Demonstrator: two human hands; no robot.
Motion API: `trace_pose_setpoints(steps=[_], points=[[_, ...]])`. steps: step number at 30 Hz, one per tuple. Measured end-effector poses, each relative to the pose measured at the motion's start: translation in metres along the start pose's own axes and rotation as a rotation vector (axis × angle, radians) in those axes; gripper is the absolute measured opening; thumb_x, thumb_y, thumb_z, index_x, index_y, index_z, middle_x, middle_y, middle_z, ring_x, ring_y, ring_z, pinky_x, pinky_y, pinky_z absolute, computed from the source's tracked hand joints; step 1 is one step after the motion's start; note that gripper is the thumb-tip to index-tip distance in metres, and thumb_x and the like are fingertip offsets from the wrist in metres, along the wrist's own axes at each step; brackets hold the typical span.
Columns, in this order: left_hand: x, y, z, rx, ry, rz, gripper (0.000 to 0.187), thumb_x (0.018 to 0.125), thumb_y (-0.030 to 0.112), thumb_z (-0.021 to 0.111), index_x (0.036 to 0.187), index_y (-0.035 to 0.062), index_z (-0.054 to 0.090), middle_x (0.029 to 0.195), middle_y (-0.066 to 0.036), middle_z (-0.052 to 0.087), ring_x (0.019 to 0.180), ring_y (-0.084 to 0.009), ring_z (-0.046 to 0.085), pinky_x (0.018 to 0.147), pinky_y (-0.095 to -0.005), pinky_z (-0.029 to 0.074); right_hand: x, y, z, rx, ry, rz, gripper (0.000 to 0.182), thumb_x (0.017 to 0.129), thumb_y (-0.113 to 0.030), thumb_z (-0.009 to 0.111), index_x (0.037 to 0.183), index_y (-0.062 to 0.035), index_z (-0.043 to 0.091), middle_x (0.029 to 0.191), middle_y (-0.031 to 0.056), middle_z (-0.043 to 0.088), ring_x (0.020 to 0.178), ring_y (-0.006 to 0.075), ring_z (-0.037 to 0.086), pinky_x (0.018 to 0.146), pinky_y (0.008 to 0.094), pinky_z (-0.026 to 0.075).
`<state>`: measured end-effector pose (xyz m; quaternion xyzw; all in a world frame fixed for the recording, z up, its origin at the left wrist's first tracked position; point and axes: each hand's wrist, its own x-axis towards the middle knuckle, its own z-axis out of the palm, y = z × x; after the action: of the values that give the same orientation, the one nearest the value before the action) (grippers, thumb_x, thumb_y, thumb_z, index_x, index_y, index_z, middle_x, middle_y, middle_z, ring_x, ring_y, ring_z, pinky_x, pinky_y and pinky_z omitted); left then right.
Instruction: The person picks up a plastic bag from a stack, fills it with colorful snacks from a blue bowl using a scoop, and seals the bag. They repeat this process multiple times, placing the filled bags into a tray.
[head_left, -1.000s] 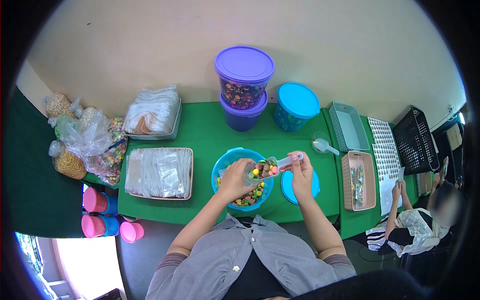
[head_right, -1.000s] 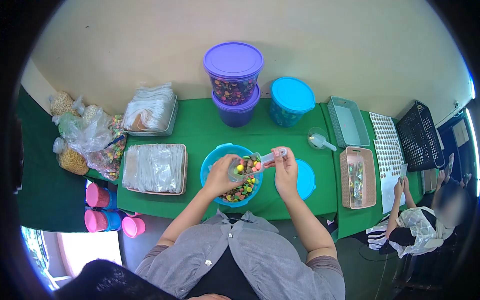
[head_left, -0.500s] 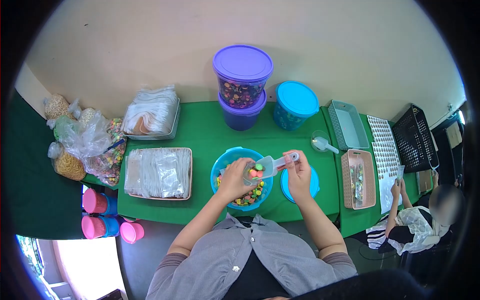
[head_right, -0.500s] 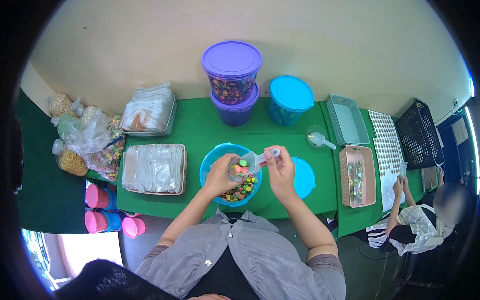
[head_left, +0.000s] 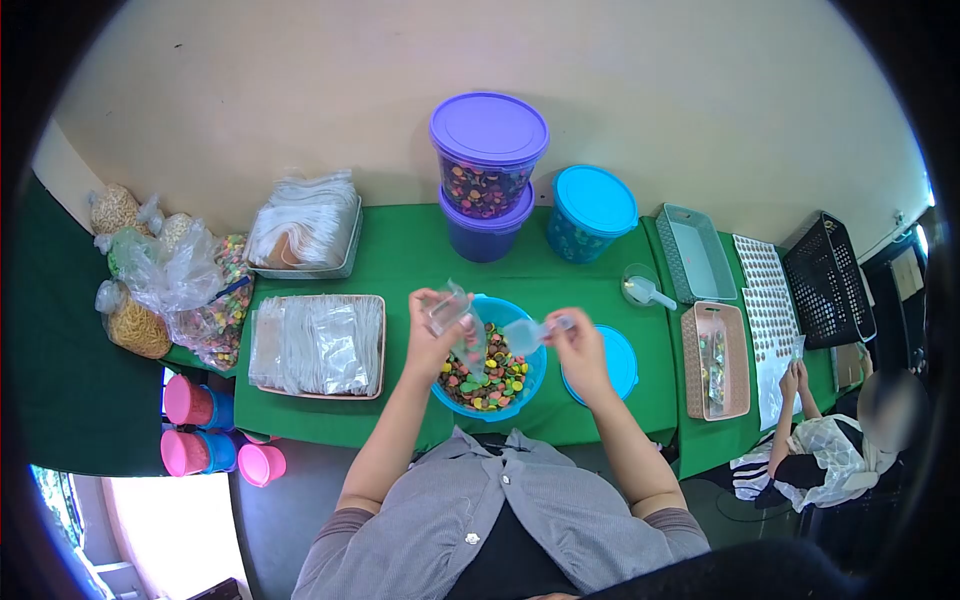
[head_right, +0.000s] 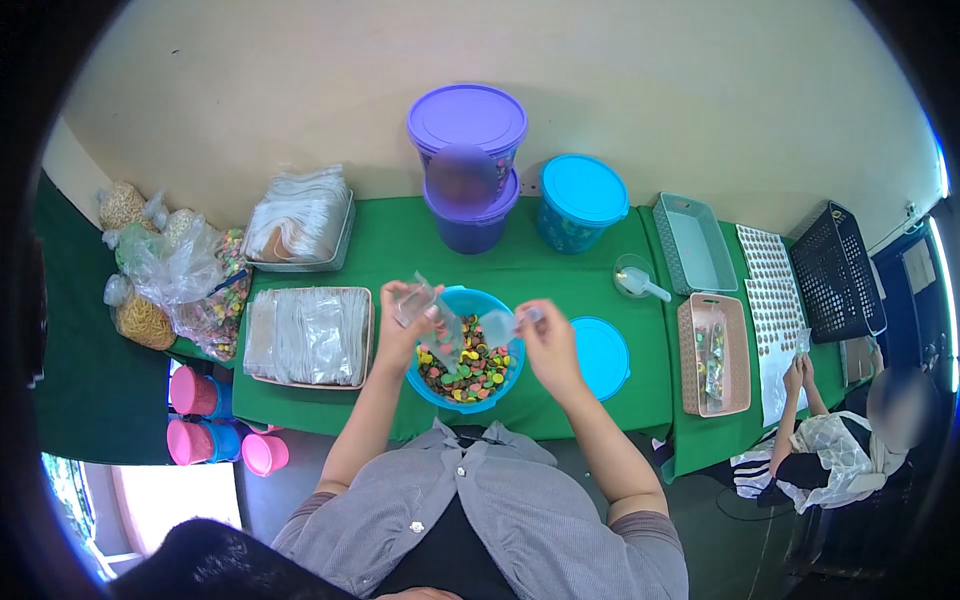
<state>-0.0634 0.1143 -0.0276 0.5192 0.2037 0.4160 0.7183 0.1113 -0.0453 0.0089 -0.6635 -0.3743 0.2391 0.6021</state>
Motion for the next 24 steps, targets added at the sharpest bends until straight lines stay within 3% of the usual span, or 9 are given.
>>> trace_pose_setpoints(steps=[1, 2, 4, 6, 7, 10, 12, 16, 24], points=[[0.003, 0.008, -0.003, -0.099, -0.049, -0.116, 0.038, 0.086, 0.015, 0.067, 0.114, 0.0063, 0.043, 0.122, -0.01, 0.056, 0.098, -0.0159, 0.06, 0.076, -0.0285, 0.053, -0.003, 0.016, 0.002, 0.001, 0.001, -0.002, 0.016, 0.094, -0.01, 0.057, 0.104, 0.0018, 0.057, 0.083, 0.0073, 0.064, 0.073, 0.0146, 0.063, 0.067, 0.0293, 0.052], [0.003, 0.019, 0.004, -0.097, -0.003, -0.036, 0.039, 0.091, 0.022, 0.064, 0.123, 0.0063, 0.047, 0.117, -0.01, 0.063, 0.087, -0.0138, 0.063, 0.071, -0.0253, 0.052, -0.006, 0.029, 0.004, -0.119, -0.175, 0.137, 0.017, 0.092, -0.01, 0.058, 0.104, 0.0017, 0.058, 0.089, 0.0094, 0.063, 0.077, 0.0161, 0.063, 0.07, 0.0311, 0.052], [0.001, 0.034, 0.002, -0.151, -0.011, -0.084, 0.04, 0.093, 0.026, 0.061, 0.125, 0.0063, 0.049, 0.114, -0.009, 0.064, 0.085, -0.0129, 0.064, 0.069, -0.0245, 0.051, -0.014, 0.029, 0.008, -0.238, -0.355, 0.272, 0.019, 0.09, -0.011, 0.06, 0.105, 0.0016, 0.058, 0.094, 0.0115, 0.063, 0.082, 0.0175, 0.063, 0.073, 0.033, 0.052], [-0.002, 0.039, -0.003, -0.205, -0.013, -0.133, 0.042, 0.095, 0.03, 0.059, 0.128, 0.0062, 0.051, 0.111, -0.008, 0.066, 0.084, -0.0121, 0.064, 0.068, -0.0237, 0.05, -0.022, 0.022, 0.014, -0.679, -0.166, -0.156, 0.024, 0.088, -0.015, 0.064, 0.106, 0.0003, 0.059, 0.106, 0.0146, 0.059, 0.093, 0.0192, 0.06, 0.08, 0.0348, 0.049], [-0.004, 0.04, -0.005, -0.157, -0.051, -0.147, 0.043, 0.096, 0.033, 0.056, 0.128, 0.0058, 0.051, 0.107, -0.009, 0.066, 0.085, -0.0148, 0.066, 0.066, -0.023, 0.05, -0.021, 0.008, 0.017, -0.678, -0.169, -0.156, 0.024, 0.088, -0.015, 0.064, 0.106, 0.0003, 0.059, 0.106, 0.0146, 0.059, 0.093, 0.0192, 0.06, 0.08, 0.0348, 0.049], [-0.016, 0.045, 0.006, -0.035, -0.13, -0.165, 0.041, 0.097, 0.035, 0.053, 0.126, 0.0058, 0.054, 0.098, -0.006, 0.066, 0.082, -0.0127, 0.064, 0.064, -0.0221, 0.049, -0.013, -0.037, 0.024, -0.561, -0.049, -0.251, 0.028, 0.088, -0.018, 0.065, 0.11, -0.0018, 0.059, 0.113, 0.014, 0.054, 0.1, 0.0184, 0.056, 0.083, 0.0329, 0.046], [-0.027, 0.05, 0.03, 0.081, -0.14, -0.1, 0.031, 0.096, 0.031, 0.057, 0.113, 0.0061, 0.059, 0.087, -0.001, 0.063, 0.07, -0.0063, 0.059, 0.06, -0.02, 0.049, -0.012, -0.056, 0.031, 0.066, -0.147, -0.103, 0.024, 0.088, -0.018, 0.067, 0.105, -0.0012, 0.062, 0.105, 0.0096, 0.058, 0.093, 0.0161, 0.057, 0.079, 0.0301, 0.046], [-0.051, 0.055, 0.056, 0.01, -0.042, -0.17, 0.019, 0.091, 0.022, 0.065, 0.094, 0.0069, 0.054, 0.079, 0.0, 0.059, 0.063, -0.0056, 0.056, 0.054, -0.0204, 0.049, -0.021, -0.051, 0.034, 0.154, -0.206, -0.086, 0.013, 0.086, -0.01, 0.069, 0.095, -0.0004, 0.066, 0.096, 0.0058, 0.06, 0.089, 0.0137, 0.056, 0.08, 0.0285, 0.044], [-0.052, 0.062, 0.065, 0.133, 0.018, 0.038, 0.016, 0.093, 0.022, 0.063, 0.094, 0.0062, 0.058, 0.079, 0.001, 0.061, 0.062, -0.004, 0.055, 0.053, -0.0192, 0.047, -0.027, -0.059, 0.047, 0.281, -0.064, -0.082, 0.01, 0.085, -0.011, 0.071, 0.089, -0.0021, 0.068, 0.089, 0.0039, 0.061, 0.083, 0.0112, 0.055, 0.074, 0.0252, 0.043]])
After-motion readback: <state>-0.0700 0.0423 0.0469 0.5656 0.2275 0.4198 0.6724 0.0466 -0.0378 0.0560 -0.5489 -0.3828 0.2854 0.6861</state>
